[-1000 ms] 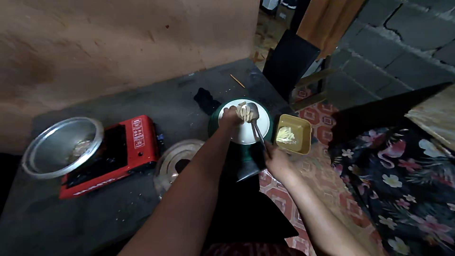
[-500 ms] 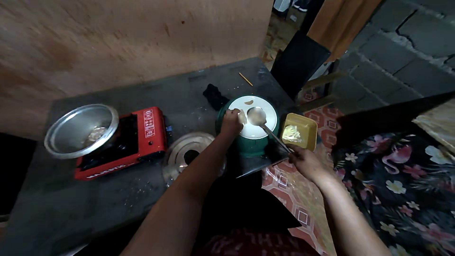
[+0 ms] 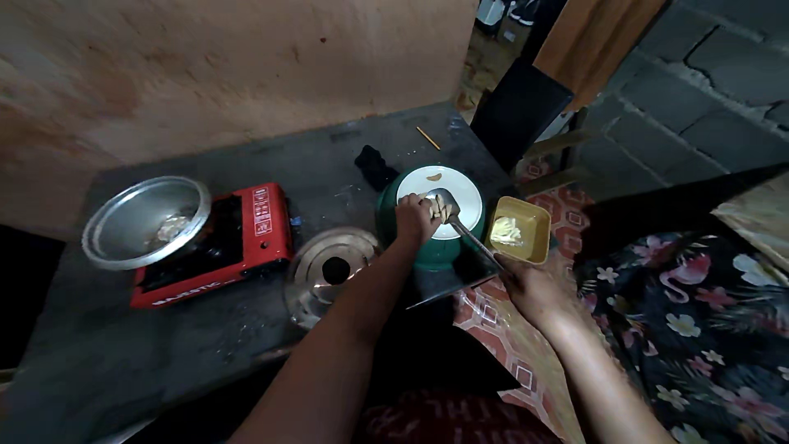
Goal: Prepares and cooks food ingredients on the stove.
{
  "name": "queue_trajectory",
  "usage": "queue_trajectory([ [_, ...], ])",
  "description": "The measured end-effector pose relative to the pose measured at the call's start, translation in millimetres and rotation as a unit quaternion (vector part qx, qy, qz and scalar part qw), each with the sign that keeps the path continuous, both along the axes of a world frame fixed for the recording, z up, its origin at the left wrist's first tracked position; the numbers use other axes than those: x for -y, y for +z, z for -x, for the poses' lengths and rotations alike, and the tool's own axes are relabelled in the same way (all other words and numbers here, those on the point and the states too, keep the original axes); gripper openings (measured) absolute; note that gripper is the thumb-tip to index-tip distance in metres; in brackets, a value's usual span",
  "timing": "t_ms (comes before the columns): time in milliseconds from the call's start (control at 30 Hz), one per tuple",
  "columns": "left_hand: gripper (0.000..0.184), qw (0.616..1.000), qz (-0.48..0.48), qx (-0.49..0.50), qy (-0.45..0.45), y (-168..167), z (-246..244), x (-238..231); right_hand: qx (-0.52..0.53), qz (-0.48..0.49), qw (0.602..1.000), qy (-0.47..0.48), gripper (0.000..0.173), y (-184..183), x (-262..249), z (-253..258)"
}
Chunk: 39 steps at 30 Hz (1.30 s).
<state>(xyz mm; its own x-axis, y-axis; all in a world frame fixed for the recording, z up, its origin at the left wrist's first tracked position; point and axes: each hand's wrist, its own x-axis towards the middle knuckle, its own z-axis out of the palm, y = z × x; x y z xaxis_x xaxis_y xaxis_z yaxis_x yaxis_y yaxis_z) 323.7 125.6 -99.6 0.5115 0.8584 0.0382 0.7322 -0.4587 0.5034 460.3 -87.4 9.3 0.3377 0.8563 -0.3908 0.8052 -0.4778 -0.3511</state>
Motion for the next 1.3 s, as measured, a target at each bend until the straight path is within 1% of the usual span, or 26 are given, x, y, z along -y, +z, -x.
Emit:
queue_trajectory([
  [33,0.048,1.0,0.006,-0.008,0.005,0.5,-4.1,1.1,0.004,-0.002,1.0,-0.001,0.043,-1.8,1.5,0.2],
  [100,0.043,1.0,0.004,-0.013,0.0,0.2,-10.1,3.0,0.005,-0.001,1.0,-0.005,0.044,-5.5,3.5,-0.8],
  [233,0.034,0.998,-0.034,-0.04,-0.013,-3.4,-11.8,2.3,-0.007,-0.01,1.0,-0.011,0.043,-11.2,5.9,-7.0],
  [300,0.029,0.997,-0.056,-0.059,0.006,-3.0,-12.3,1.7,-0.01,-0.016,1.0,-0.011,0.043,-12.4,5.5,-9.7],
  [400,0.026,0.995,-0.078,-0.059,0.025,-0.7,-13.1,1.2,-0.009,-0.021,1.0,-0.011,0.043,-13.8,4.4,-10.6],
  [433,0.029,0.995,-0.086,-0.053,0.014,-1.1,-13.4,-0.2,-0.009,-0.025,1.0,-0.011,0.043,-14.5,3.8,-10.7],
  [500,0.037,0.993,-0.092,-0.059,-0.038,-2.7,-14.7,-4.1,-0.016,-0.033,0.999,-0.012,0.043,-16.2,3.3,-12.1],
  [533,0.037,0.991,-0.095,-0.068,-0.059,-3.4,-15.6,-5.4,-0.024,-0.035,0.999,-0.013,0.043,-16.0,3.0,-12.8],
  [600,0.031,0.99,-0.086,-0.082,-0.076,-3.5,-16.4,-7.3,-0.039,-0.039,0.998,-0.018,0.042,-15.8,2.2,-14.8],
  [700,0.025,0.991,-0.06,-0.092,-0.077,-0.2,-14.5,-6.9,-0.048,-0.039,0.998,-0.027,0.041,-16.5,1.5,-17.9],
  [800,0.022,0.99,-0.064,-0.112,-0.064,0.9,-13.9,-7.0,-0.043,-0.028,0.998,-0.039,0.042,-15.7,1.8,-20.8],
  [867,0.025,0.991,-0.066,-0.105,-0.057,1.8,-14.0,-6.8,-0.04,-0.02,0.998,-0.043,0.042,-11.6,2.7,-21.4],
  [933,0.036,0.992,-0.079,-0.082,-0.059,1.7,-14.9,-6.6,-0.039,-0.021,0.998,-0.044,0.042,-8.3,4.2,-21.9],
  [1000,0.042,0.991,-0.1,-0.067,-0.067,-1.2,-17.6,-7.4,-0.034,-0.027,0.998,-0.038,0.042,-6.4,6.7,-21.9],
  [1133,0.035,0.99,-0.115,-0.057,-0.059,-4.8,-25.8,-8.8,-0.03,-0.045,0.998,-0.022,0.041,-4.2,11.6,-20.2],
  [1300,0.033,0.986,-0.14,-0.033,-0.086,-11.7,-30.3,-7.6,-0.026,-0.045,0.998,-0.019,0.041,-2.4,15.8,-19.3],
])
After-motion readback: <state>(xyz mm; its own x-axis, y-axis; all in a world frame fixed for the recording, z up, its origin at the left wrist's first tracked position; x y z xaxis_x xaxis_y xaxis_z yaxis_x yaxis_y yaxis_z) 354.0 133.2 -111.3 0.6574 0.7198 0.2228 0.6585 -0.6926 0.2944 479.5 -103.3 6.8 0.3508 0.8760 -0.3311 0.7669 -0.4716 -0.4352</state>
